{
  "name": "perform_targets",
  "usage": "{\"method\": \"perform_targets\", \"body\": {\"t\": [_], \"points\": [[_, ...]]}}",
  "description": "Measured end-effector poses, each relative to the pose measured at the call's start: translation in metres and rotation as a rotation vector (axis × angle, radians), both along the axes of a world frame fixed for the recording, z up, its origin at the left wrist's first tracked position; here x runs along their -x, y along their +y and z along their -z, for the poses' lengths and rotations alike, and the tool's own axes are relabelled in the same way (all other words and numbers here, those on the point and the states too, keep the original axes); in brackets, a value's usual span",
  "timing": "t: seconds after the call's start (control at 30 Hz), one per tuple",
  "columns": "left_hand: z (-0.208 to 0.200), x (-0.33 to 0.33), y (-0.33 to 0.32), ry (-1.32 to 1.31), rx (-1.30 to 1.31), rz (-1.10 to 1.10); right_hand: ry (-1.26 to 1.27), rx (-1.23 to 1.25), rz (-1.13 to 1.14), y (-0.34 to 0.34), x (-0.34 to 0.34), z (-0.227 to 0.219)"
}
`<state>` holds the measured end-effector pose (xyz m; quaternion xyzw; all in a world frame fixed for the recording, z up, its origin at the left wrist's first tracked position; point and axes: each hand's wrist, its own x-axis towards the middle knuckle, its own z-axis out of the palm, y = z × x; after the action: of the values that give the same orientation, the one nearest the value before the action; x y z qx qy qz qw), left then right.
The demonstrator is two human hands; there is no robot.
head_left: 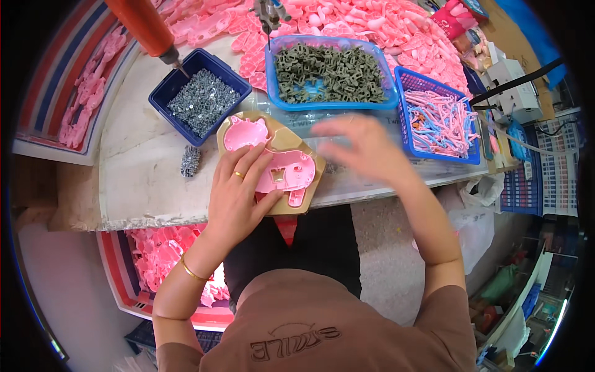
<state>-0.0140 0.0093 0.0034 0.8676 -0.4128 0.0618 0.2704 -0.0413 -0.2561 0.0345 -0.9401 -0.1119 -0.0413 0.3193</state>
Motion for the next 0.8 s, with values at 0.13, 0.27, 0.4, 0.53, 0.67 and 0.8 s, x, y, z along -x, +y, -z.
{"method": "perform_targets", "body": {"t": [0.13,0.27,0.4,0.53,0.67,0.8], "points": [[0.0,0.0,-0.002,-0.007,-0.018,0.006,-0.239,0.194,0.258,-0.051,-0.056,0.007],[0.001,-0.001,-0.001,-0.003,-0.043,0.007,-0.257,0.409,0.165,-0.069,-0.087,0.026],[0.001,-0.001,0.001,0.003,-0.048,0.002,-0.195,0.415,0.117,-0.072,-0.098,0.028],[-0.008,-0.001,0.0,0.013,-0.07,0.017,0.075,-0.194,0.181,-0.086,-0.1,0.019],[-0.022,-0.002,-0.001,-0.1,-0.11,0.004,0.316,-0.559,0.199,-0.071,-0.077,-0.005],[-0.026,-0.008,-0.023,0.031,0.096,0.051,0.458,-0.602,0.045,-0.048,-0.046,-0.017]]}}
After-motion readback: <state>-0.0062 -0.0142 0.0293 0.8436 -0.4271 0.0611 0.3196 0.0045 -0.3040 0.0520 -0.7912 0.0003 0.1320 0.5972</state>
